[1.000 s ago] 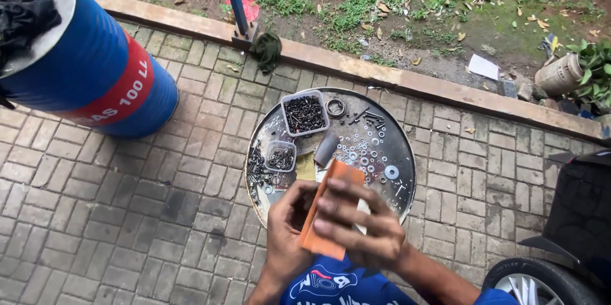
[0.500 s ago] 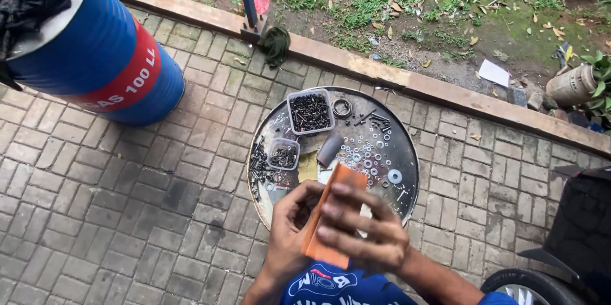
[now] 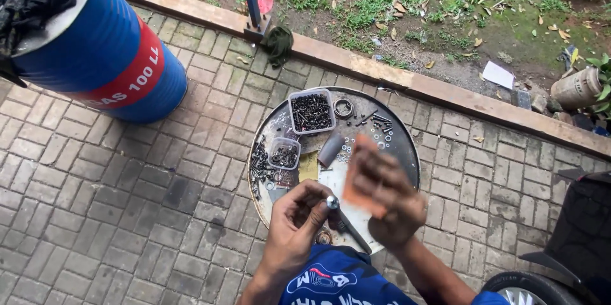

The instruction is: The person smooths a small metal part using an orange sanding block, then switches to a grey sanding block to continue smoothing the same part. The person handles the metal part and sanding blocks over a round metal tray filled with various hardware items.

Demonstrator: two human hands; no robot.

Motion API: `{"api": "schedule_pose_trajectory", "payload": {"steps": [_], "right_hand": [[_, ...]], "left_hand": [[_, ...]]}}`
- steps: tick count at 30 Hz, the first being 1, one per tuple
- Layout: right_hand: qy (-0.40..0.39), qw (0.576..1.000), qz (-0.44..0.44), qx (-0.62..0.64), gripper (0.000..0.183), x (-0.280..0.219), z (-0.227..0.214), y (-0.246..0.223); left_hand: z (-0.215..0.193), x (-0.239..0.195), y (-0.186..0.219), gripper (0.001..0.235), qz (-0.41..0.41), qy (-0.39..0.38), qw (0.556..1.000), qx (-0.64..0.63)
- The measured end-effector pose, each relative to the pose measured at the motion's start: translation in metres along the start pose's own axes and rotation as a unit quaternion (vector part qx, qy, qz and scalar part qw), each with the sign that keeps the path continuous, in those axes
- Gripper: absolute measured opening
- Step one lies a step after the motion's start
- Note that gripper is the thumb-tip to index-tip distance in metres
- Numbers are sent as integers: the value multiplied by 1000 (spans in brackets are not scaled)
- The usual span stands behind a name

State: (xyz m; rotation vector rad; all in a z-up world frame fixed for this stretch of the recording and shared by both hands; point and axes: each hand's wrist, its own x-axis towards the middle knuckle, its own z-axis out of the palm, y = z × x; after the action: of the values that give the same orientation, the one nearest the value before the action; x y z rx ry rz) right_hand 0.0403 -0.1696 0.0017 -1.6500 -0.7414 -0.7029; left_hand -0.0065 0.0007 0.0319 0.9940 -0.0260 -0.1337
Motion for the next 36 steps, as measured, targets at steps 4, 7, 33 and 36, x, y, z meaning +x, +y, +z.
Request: {"api": "schedule_pose_trajectory", "payload": {"steps": [4,7,33,36], "right_hand": [[-138,981,-125,-61,22,0,1,-24],[-81,988,-81,-105,29,2,-4,-21],[-160,978,-117,-60,34,0,11,-51],[-78,992,-48,-88,37,7,16,-32]], "left_hand": [[3,3,3,15,-7,34,999,32],[5,-4,3,30,44,38,993,108],[-10,-5,8,15,145,73,947,276],[-7,-4,11,29,184,58,939,284]]}}
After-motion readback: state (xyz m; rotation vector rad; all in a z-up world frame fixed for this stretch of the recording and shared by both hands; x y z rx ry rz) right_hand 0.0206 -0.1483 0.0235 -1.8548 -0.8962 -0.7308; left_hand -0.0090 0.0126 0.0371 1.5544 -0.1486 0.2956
